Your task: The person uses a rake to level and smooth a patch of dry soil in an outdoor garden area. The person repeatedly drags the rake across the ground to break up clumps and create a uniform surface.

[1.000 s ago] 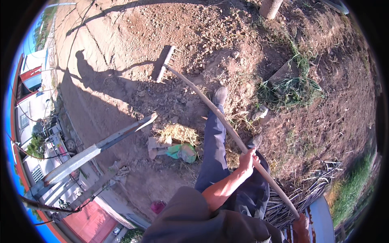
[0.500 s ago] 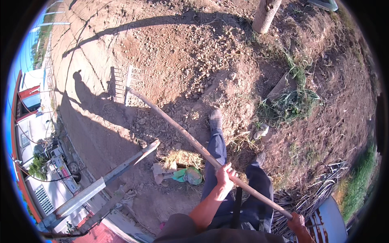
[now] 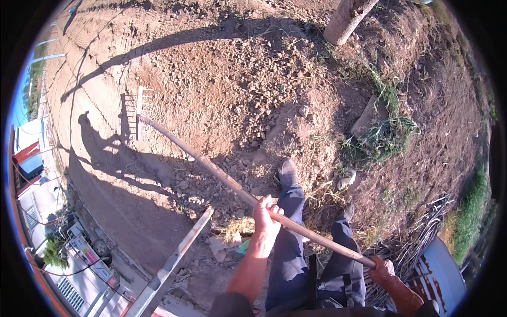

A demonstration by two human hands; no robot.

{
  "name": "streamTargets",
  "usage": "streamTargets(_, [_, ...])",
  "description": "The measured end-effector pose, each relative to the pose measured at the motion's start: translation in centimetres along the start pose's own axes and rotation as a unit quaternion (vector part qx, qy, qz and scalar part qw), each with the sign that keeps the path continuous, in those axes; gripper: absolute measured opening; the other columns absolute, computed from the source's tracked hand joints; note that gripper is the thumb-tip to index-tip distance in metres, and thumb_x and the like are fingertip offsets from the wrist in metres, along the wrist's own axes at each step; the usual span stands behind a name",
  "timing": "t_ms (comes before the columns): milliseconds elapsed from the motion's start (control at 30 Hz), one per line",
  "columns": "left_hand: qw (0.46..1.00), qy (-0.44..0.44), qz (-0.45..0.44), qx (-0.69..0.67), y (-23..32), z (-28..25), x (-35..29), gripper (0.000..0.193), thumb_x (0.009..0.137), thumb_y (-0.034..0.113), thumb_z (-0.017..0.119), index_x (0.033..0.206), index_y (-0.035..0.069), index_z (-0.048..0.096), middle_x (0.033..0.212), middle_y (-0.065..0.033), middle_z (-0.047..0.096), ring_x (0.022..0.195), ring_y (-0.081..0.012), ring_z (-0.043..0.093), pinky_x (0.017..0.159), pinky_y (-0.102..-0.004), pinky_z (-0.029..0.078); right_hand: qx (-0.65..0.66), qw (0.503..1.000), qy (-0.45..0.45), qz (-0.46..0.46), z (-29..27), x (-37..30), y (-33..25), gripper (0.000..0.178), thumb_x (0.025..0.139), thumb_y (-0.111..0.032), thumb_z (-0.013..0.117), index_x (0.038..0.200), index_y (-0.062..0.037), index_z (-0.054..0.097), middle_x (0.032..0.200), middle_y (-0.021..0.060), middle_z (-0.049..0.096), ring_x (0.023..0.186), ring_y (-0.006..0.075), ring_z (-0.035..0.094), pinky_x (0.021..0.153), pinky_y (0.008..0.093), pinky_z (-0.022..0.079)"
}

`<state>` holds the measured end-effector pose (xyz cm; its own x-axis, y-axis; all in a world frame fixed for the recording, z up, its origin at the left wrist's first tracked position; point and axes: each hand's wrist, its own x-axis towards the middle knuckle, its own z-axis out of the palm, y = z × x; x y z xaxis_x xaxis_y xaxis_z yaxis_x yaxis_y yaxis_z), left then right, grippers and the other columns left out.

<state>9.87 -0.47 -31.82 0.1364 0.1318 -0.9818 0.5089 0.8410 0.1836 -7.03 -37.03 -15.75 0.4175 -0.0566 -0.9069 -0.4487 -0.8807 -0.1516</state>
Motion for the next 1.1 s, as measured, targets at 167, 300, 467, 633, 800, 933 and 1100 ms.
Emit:
streamTargets(167, [0.995,-0.032,0.098,-0.009,11.7,3.2,3.0,0.025,0.083,0.024,0.065,0.075,0.016,0.042,0.066,0.005,0.039,0.056,-0.0086,0.039,0.052,-0.0273,0.034,0.045,0.996,-0.077,0.031,-3.1,2.8,-13.6,0.029,0.072,-0.022,0.065,0.096,-0.007,0.055,0.074,0.0197,0.063,0.073,0.0387,0.063,0.068,0.047,0.05])
streamTargets(300, [0.989,-0.044,0.138,0.016,19.5,4.9,4.5,0.028,0.084,0.03,0.066,0.077,0.015,0.044,0.066,0.0052,0.041,0.052,-0.008,0.038,0.048,-0.0271,0.034,0.224,0.946,-0.212,-0.097,-7.7,4.2,-24.4,0.048,0.075,-0.034,0.07,0.108,-0.0044,0.052,0.071,0.0098,0.059,0.062,0.0235,0.059,0.06,0.0359,0.047])
streamTargets(467, [0.983,-0.004,0.169,0.068,23.5,10.7,4.6,0.025,0.084,0.026,0.066,0.079,0.011,0.046,0.064,0.0014,0.044,0.047,-0.0104,0.041,0.042,-0.0281,0.036,0.405,0.845,-0.33,0.113,-16.9,3.4,-29.6,0.042,0.077,-0.032,0.07,0.104,-0.004,0.053,0.064,-0.0021,0.046,0.054,0.0046,0.043,0.048,0.0207,0.031])
streamTargets(633, [0.98,0.007,0.187,0.067,26.1,15.3,6.7,0.027,0.084,0.021,0.066,0.072,0.006,0.047,0.059,-0.0023,0.044,0.042,-0.0141,0.045,0.038,-0.0297,0.038,0.387,0.866,-0.293,0.12,-23.2,4.6,-31.0,0.045,0.08,-0.04,0.067,0.103,-0.0037,0.055,0.068,-0.0022,0.047,0.055,0.0049,0.041,0.049,0.0207,0.033])
streamTargets(800, [0.965,0.03,0.242,0.099,27.7,18.8,10.3,0.024,0.081,0.015,0.068,0.074,0.002,0.048,0.058,-0.0043,0.046,0.041,-0.0159,0.048,0.037,-0.0289,0.04,0.319,0.898,-0.284,0.106,-28.7,7.5,-30.3,0.045,0.078,-0.043,0.066,0.098,-0.0034,0.057,0.066,-0.0026,0.047,0.056,0.0054,0.042,0.05,0.0215,0.033])
streamTargets(933, [0.963,0.084,0.234,0.1,28.8,24.6,11.4,0.026,0.078,0.012,0.068,0.076,-0.001,0.046,0.057,-0.0052,0.046,0.04,-0.0172,0.048,0.037,-0.0309,0.042,0.264,0.917,-0.278,0.114,-35.0,10.7,-30.7,0.05,0.077,-0.044,0.068,0.1,-0.0019,0.056,0.068,-0.0017,0.048,0.057,0.0067,0.043,0.051,0.0228,0.036])
streamTargets(1100, [0.97,0.096,0.216,0.062,30.6,29.7,14.3,0.017,0.075,0.005,0.062,0.076,-0.001,0.046,0.056,-0.0045,0.045,0.038,-0.0174,0.046,0.035,-0.0312,0.04,0.142,0.972,-0.17,0.075,-42.0,14.3,-32.0,0.032,0.076,-0.032,0.069,0.086,-0.0026,0.059,0.058,0.0009,0.051,0.049,0.0086,0.048,0.042,0.026,0.04])
